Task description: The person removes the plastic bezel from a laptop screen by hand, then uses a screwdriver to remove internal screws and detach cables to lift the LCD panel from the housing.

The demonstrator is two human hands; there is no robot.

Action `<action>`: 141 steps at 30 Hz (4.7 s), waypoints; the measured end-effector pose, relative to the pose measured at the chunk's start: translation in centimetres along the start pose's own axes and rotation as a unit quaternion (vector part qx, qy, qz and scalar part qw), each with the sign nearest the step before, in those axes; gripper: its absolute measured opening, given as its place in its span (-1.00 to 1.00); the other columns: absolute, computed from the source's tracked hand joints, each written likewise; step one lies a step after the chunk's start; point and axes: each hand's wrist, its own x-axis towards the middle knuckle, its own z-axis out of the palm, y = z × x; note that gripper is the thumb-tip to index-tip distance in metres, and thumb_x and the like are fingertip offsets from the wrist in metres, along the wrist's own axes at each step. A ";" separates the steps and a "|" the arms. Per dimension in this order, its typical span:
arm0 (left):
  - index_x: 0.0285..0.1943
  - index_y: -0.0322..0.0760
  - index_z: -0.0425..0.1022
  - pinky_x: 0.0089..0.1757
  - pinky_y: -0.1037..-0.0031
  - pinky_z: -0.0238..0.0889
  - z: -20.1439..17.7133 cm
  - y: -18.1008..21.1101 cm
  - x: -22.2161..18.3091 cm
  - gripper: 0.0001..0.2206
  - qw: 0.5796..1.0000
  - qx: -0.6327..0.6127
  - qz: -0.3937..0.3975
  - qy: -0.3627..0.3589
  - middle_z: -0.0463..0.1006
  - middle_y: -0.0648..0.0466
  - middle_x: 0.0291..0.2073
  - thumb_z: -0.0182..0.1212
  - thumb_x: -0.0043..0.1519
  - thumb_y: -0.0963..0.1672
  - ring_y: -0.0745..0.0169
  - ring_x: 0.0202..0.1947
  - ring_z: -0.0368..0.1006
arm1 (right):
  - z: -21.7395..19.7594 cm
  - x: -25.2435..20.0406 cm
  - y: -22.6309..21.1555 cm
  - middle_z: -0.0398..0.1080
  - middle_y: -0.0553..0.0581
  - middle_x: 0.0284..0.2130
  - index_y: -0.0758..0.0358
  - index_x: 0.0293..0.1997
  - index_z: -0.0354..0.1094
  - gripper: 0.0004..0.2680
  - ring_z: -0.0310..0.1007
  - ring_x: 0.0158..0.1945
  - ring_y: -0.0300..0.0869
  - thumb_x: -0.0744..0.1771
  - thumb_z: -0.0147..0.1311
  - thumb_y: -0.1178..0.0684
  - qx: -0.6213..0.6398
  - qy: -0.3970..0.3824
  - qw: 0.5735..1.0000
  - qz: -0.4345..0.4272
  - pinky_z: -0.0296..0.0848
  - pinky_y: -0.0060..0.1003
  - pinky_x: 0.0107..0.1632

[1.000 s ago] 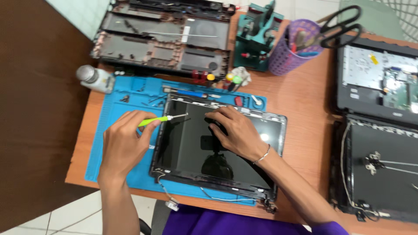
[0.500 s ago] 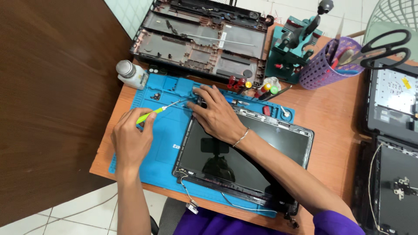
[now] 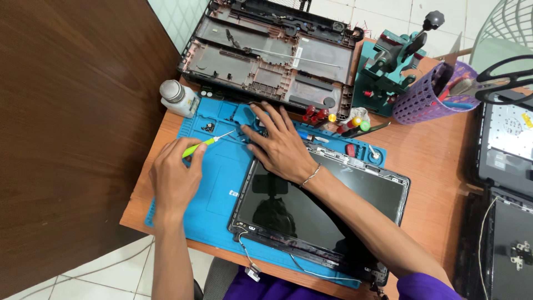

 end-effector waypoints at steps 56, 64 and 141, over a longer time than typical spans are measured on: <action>-0.16 -0.26 0.59 -0.29 0.24 0.32 0.0 2.8 -1.1 -0.89 0.998 0.027 0.058 0.010 0.61 0.05 -0.33 0.30 0.28 -0.12 0.08 -0.31 0.51 | -2.6 -2.6 -0.6 0.15 0.41 0.31 0.35 0.14 0.41 -0.74 0.10 0.41 0.28 0.34 0.15 0.12 0.086 0.029 0.996 0.018 0.11 0.11 0.45; -0.13 -0.27 0.60 -0.35 0.25 0.31 0.8 5.6 -2.8 -0.85 0.999 0.000 0.018 -0.048 0.60 -0.03 -0.35 0.28 0.29 -0.10 0.02 -0.44 0.49 | -6.4 -8.6 -0.3 0.36 0.18 -0.12 0.32 -0.18 0.33 -0.88 0.44 0.04 0.08 0.32 0.22 0.18 0.175 0.046 0.979 0.094 0.36 -0.03 0.28; -0.08 -0.36 0.57 -0.17 0.42 0.41 5.8 13.1 -7.3 -0.86 0.963 -0.225 0.134 -0.066 0.66 -0.01 -0.25 0.36 0.25 -0.18 0.19 -0.24 0.60 | -10.8 -30.4 -0.8 0.42 0.07 -0.14 0.33 0.13 0.44 -0.69 0.47 -0.17 -0.33 0.26 0.27 0.25 0.303 0.208 0.795 0.482 0.52 -0.45 -0.14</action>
